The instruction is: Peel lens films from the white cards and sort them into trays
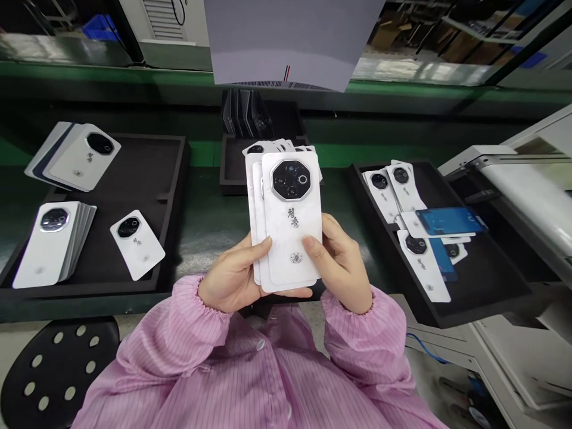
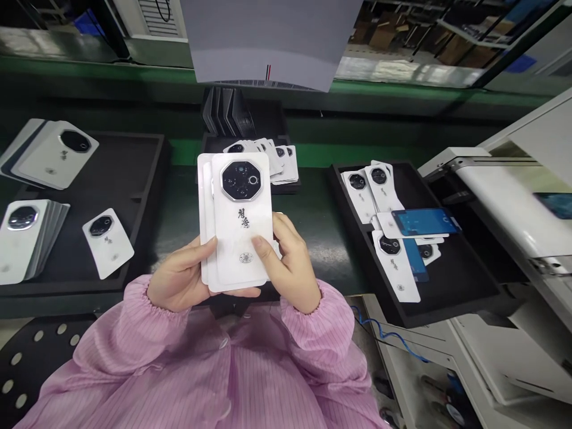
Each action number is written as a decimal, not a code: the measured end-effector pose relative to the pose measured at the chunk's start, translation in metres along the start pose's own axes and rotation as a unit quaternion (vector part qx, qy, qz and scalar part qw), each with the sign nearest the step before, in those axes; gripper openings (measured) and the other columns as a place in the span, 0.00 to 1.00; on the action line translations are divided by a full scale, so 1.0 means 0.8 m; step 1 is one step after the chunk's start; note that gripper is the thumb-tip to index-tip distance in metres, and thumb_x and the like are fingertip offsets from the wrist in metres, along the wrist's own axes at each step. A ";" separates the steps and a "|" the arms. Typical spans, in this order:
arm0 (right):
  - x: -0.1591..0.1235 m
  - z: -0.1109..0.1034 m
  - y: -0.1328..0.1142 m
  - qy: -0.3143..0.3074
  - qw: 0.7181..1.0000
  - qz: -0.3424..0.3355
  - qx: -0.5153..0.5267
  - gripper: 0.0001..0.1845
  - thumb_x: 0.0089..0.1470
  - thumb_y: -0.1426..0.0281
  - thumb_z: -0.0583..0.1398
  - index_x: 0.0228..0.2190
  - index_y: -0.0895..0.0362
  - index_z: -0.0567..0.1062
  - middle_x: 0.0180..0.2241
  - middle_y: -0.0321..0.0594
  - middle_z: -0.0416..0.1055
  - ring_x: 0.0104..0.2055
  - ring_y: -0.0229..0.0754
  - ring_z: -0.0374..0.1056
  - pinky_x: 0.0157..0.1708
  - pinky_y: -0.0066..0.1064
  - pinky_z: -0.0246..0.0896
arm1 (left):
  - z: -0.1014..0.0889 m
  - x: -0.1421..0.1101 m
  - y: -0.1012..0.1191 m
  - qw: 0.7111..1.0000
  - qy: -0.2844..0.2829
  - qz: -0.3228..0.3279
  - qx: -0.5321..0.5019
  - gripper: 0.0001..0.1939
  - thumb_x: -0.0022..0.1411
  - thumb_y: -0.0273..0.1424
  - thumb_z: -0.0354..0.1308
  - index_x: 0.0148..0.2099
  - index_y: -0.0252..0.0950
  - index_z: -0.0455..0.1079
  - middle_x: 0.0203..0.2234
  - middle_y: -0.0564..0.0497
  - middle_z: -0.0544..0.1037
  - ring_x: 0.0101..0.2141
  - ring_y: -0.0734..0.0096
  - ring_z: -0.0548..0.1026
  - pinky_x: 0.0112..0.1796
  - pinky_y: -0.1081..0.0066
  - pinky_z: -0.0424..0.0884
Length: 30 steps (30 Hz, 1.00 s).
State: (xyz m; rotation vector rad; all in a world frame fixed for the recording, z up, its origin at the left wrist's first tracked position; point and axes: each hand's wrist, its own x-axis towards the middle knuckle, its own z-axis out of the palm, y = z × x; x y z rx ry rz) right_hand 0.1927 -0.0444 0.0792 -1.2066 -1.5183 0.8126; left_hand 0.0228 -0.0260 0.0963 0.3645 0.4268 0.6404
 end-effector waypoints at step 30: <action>-0.010 0.011 0.000 0.022 0.999 -0.009 -0.029 0.13 0.56 0.69 0.55 0.45 0.52 0.69 0.42 0.42 0.66 0.45 0.46 0.64 0.43 0.39 0.63 | -0.004 0.012 -0.001 0.998 0.042 0.018 0.032 0.25 0.63 0.28 0.47 0.62 0.45 0.52 0.52 0.45 0.70 0.51 0.50 0.69 0.46 0.47 0.69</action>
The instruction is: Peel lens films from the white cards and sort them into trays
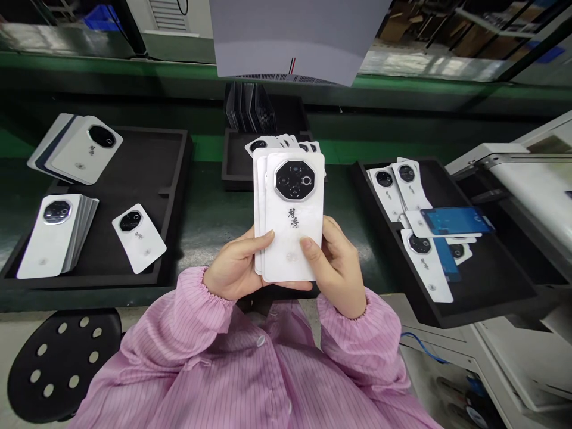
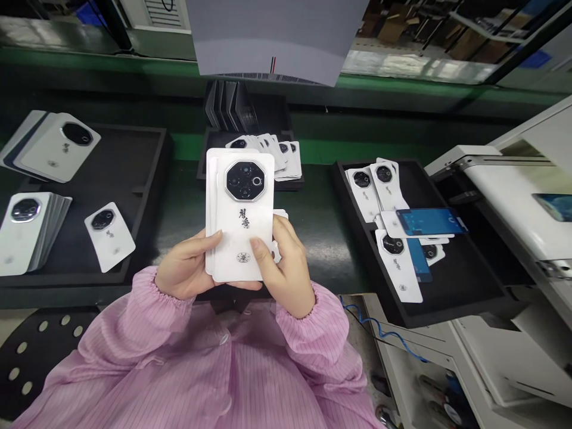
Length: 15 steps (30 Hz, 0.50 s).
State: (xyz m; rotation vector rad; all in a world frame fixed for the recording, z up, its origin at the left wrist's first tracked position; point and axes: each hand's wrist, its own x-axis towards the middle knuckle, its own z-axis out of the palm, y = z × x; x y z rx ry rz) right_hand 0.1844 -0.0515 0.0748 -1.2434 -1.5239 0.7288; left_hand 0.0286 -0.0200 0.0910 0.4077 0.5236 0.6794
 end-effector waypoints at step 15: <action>0.000 0.000 0.001 -0.005 1.000 0.010 0.015 0.13 0.57 0.69 0.55 0.45 0.51 0.69 0.42 0.41 0.66 0.44 0.45 0.64 0.42 0.38 0.62 | -0.006 0.001 -0.001 0.999 -0.044 -0.005 -0.006 0.26 0.64 0.29 0.47 0.62 0.50 0.49 0.55 0.47 0.67 0.52 0.48 0.68 0.44 0.45 0.70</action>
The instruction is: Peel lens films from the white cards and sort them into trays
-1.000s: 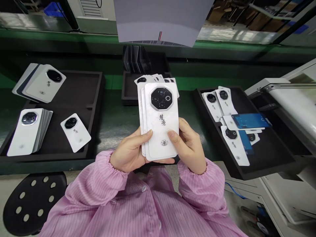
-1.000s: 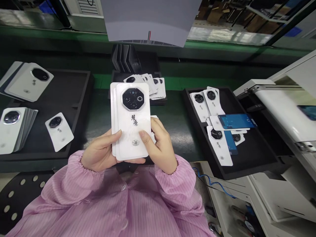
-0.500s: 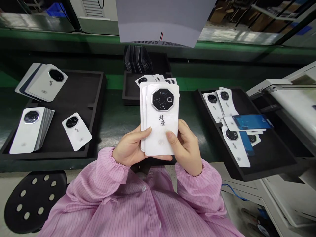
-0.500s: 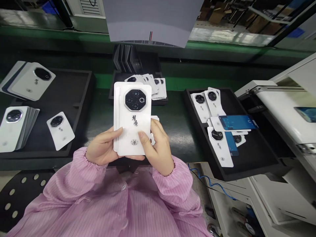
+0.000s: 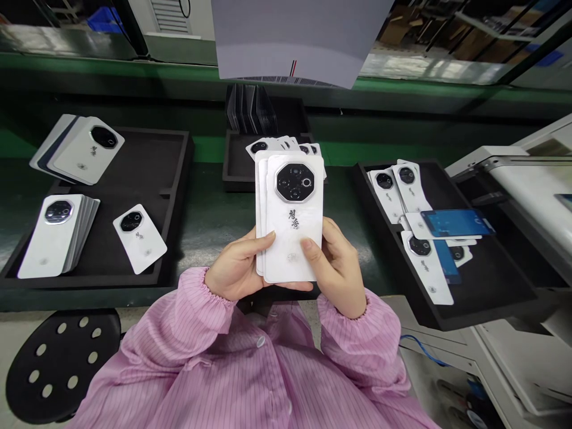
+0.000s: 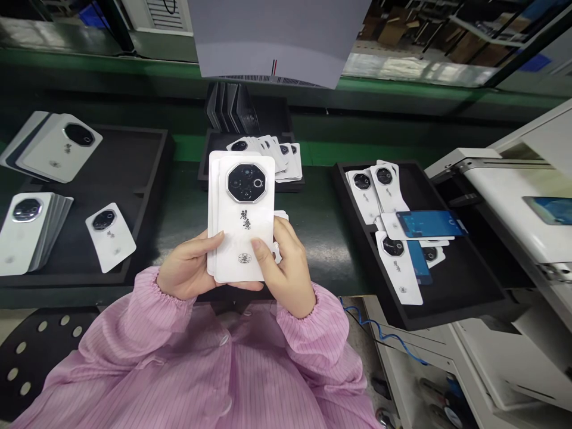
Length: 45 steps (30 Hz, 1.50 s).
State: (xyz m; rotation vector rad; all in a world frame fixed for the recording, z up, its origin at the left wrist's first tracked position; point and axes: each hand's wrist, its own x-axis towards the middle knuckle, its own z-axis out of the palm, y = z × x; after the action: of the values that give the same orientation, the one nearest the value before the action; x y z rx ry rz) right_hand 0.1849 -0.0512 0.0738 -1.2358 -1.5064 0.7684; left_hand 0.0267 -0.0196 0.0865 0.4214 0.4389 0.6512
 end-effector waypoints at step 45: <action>0.051 0.069 0.123 -0.065 0.997 0.036 -0.023 0.12 0.53 0.74 0.52 0.41 0.57 0.67 0.34 0.43 0.73 0.35 0.44 0.70 0.38 0.38 0.66 | -0.107 0.069 -0.004 0.818 0.212 0.262 0.466 0.20 0.52 0.36 0.61 0.48 0.37 0.65 0.41 0.45 0.74 0.43 0.58 0.73 0.47 0.57 0.65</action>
State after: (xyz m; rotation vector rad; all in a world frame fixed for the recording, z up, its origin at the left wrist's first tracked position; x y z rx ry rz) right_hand 0.1647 0.0210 -0.0195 -1.3008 -1.5995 0.8797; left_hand 0.0237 0.0343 0.0004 1.3837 1.1008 1.0520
